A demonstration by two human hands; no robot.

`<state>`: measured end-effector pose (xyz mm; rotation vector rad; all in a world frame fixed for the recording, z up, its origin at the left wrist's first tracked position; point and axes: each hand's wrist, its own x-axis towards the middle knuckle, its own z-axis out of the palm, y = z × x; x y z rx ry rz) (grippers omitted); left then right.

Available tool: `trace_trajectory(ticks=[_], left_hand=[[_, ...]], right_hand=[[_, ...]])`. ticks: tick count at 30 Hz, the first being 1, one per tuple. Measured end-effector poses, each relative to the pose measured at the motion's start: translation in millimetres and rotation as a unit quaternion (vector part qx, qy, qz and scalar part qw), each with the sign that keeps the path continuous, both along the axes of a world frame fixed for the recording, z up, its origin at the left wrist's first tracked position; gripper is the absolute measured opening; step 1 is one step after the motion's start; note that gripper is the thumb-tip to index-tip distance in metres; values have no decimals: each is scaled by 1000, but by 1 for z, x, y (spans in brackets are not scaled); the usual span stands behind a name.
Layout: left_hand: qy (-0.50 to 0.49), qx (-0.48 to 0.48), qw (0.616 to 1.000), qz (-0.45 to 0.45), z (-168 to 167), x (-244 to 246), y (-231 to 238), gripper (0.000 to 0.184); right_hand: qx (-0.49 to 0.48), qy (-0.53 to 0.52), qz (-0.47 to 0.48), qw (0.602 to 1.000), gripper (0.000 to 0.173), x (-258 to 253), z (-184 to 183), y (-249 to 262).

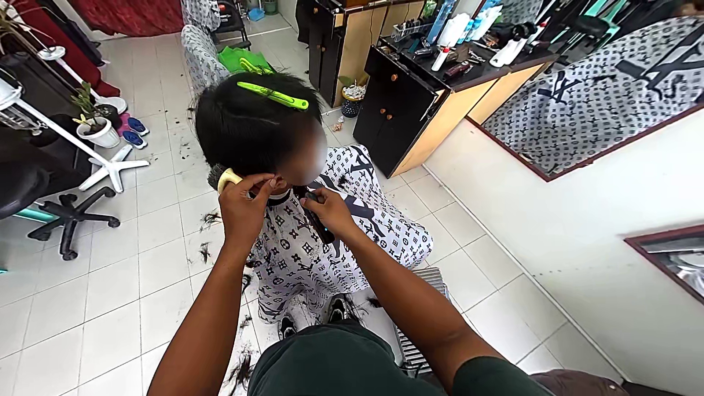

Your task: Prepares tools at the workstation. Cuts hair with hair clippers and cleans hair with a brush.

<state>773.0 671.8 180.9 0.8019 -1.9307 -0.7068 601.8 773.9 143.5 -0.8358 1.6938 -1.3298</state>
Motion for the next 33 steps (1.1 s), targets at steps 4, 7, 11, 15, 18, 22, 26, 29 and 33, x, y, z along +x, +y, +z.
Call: trace_trajectory(ticks=[4,7,11,15,18,22,26,29,33], left_hand=[[4,15,1000,1,0,0,-1,15],[9,18,1000,0,-1,-1,-1,15],[13,21,1000,-1,0,-1,-1,15],[15,26,1000,-2,-2,0,0,15],[12,26,1000,-3,-2,0,0,15],[28,32,999,-10,-6,-1,-2,16],[34,31,999,-12,-6,-1,-3,15],[31,33,999,-12,-6,-1,-3,15],[28,35,999,-11,-5,0,-3,14]], right_hand=[[-26,-3,-22,999,32,6,13,2],[-23,13,-19,999,34,6,16,2],[-19,18,-21,999,34,7,21,2],[-29,21,-15,999,35,7,25,2],[-18,26,-9,999,35,5,24,2],[-41,38,-18,998,36,8,30,2],[-24,37,-12,999,35,7,31,3],[-33,48,-17,998,35,9,37,3],[-23,64,-4,998,36,7,38,4]])
